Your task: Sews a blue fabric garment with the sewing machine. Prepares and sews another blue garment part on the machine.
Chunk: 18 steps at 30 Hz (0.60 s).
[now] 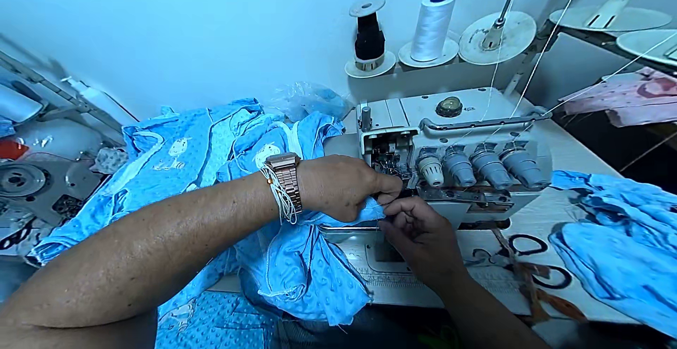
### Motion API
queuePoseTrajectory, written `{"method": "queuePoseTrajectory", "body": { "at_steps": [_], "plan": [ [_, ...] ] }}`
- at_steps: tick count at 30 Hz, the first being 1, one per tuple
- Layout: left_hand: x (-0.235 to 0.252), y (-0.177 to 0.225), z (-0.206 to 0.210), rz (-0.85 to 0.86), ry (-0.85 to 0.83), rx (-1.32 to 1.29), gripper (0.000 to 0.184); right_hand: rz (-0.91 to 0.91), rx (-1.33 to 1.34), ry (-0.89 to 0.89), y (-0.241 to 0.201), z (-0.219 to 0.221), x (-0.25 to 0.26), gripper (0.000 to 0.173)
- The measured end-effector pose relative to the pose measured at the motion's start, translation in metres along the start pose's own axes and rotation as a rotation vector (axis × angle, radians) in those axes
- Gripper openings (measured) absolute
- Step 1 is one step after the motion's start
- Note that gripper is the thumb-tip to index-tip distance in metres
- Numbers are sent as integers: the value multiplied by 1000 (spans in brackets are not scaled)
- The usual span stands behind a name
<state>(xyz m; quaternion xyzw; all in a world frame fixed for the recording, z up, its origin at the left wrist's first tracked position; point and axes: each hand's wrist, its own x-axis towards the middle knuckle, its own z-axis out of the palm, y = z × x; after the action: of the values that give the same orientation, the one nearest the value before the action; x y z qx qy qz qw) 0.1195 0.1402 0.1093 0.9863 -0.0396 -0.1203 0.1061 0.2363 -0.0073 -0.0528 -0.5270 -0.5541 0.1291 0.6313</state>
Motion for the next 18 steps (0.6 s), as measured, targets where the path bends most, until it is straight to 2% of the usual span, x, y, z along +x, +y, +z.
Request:
{"method": "queuePoseTrajectory", "body": {
  "at_steps": [5, 10, 15, 18],
  "plan": [
    [5, 4, -5, -20, -103, 92, 15, 8, 7, -35, -2, -1, 2, 23],
    [14, 18, -7, -169, -206, 225, 14, 18, -2, -34, -5, -2, 3, 24],
    [17, 22, 2, -199, -158, 326, 14, 50, 72, -32, -5, -3, 3, 26],
    [17, 20, 4, -183, -137, 340, 23, 68, 108, -21, -3, -4, 3, 29]
  ]
}}
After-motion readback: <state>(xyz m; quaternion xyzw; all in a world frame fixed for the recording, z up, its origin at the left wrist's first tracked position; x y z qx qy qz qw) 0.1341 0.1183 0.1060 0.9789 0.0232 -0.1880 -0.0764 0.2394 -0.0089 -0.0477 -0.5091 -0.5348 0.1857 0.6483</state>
